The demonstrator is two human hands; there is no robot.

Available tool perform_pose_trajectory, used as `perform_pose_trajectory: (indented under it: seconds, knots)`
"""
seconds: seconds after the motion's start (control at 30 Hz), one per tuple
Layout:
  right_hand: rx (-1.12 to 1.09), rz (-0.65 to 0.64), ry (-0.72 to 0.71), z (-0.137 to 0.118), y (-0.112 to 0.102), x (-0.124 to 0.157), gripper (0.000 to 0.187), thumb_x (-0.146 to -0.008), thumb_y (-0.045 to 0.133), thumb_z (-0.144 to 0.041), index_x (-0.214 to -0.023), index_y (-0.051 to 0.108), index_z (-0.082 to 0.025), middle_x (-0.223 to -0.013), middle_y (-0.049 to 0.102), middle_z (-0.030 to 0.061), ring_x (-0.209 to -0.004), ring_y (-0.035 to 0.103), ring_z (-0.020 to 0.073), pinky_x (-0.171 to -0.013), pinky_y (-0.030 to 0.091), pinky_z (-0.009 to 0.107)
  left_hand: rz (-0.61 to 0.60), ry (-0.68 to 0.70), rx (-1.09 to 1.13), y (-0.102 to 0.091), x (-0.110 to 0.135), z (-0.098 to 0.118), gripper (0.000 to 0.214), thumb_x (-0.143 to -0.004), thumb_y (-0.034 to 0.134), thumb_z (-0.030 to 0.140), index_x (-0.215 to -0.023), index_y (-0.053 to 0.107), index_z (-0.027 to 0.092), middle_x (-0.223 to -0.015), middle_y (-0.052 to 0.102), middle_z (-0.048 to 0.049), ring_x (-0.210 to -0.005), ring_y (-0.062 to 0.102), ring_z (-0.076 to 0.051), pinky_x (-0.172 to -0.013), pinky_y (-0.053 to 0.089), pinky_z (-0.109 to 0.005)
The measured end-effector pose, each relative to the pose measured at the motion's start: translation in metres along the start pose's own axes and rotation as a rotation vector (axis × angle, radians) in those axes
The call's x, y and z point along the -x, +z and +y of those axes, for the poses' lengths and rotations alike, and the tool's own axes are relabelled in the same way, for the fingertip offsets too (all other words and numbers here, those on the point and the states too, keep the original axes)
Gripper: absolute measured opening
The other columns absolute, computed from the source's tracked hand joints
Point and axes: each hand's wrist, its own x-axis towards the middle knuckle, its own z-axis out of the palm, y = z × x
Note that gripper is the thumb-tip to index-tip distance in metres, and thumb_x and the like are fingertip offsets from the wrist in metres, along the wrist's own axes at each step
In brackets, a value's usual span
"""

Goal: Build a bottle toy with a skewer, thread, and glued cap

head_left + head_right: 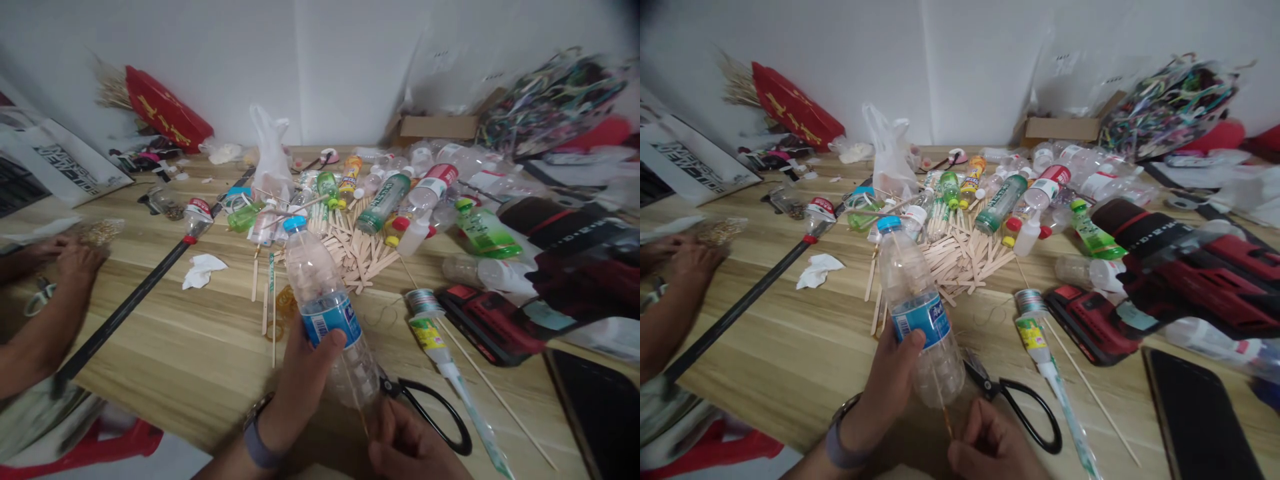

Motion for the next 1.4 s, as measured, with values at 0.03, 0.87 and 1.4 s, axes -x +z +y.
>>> perform_pose_trajectory:
  seconds: [0.03, 0.87, 1.4]
  knots:
    - [-0.008, -0.031, 0.007, 0.003, -0.001, -0.002, 0.067, -0.062, 0.083, -0.069, -0.072, 0.038, -0.021, -0.061, 0.047, -0.0073, -0.049, 0.03, 0.0041, -0.048, 0.022, 0.019, 0.012, 0.003, -0.007, 0.0, 0.0, 0.001, 0.041, -0.075, 0.078, 0.046, -0.105, 0.066, 0.021, -0.091, 0.073, -0.0025, -0.081, 0.064, -0.019, -0.077, 0.051, -0.03]
    - [0.082, -0.098, 0.109, 0.006, 0.003, 0.0, 0.067, -0.074, 0.06, -0.084, -0.077, 0.05, -0.019, -0.064, 0.049, -0.0039, -0.046, 0.028, 0.0044, -0.047, 0.017, 0.022, 0.012, -0.071, 0.089, 0.004, 0.007, -0.001, 0.045, -0.075, 0.079, 0.047, -0.108, 0.063, 0.02, -0.095, 0.075, -0.0065, -0.086, 0.069, -0.024, -0.081, 0.052, -0.035]
    - [0.343, 0.377, -0.251, -0.043, -0.002, 0.002, 0.055, -0.081, 0.061, -0.074, -0.089, 0.064, -0.019, -0.068, 0.054, 0.0, -0.061, 0.046, 0.0149, -0.055, 0.036, 0.026, -0.06, -0.302, 0.163, 0.015, 0.008, 0.017, 0.049, -0.065, 0.082, 0.052, -0.096, 0.063, 0.02, -0.08, 0.073, -0.0022, -0.069, 0.07, -0.022, -0.068, 0.055, -0.036]
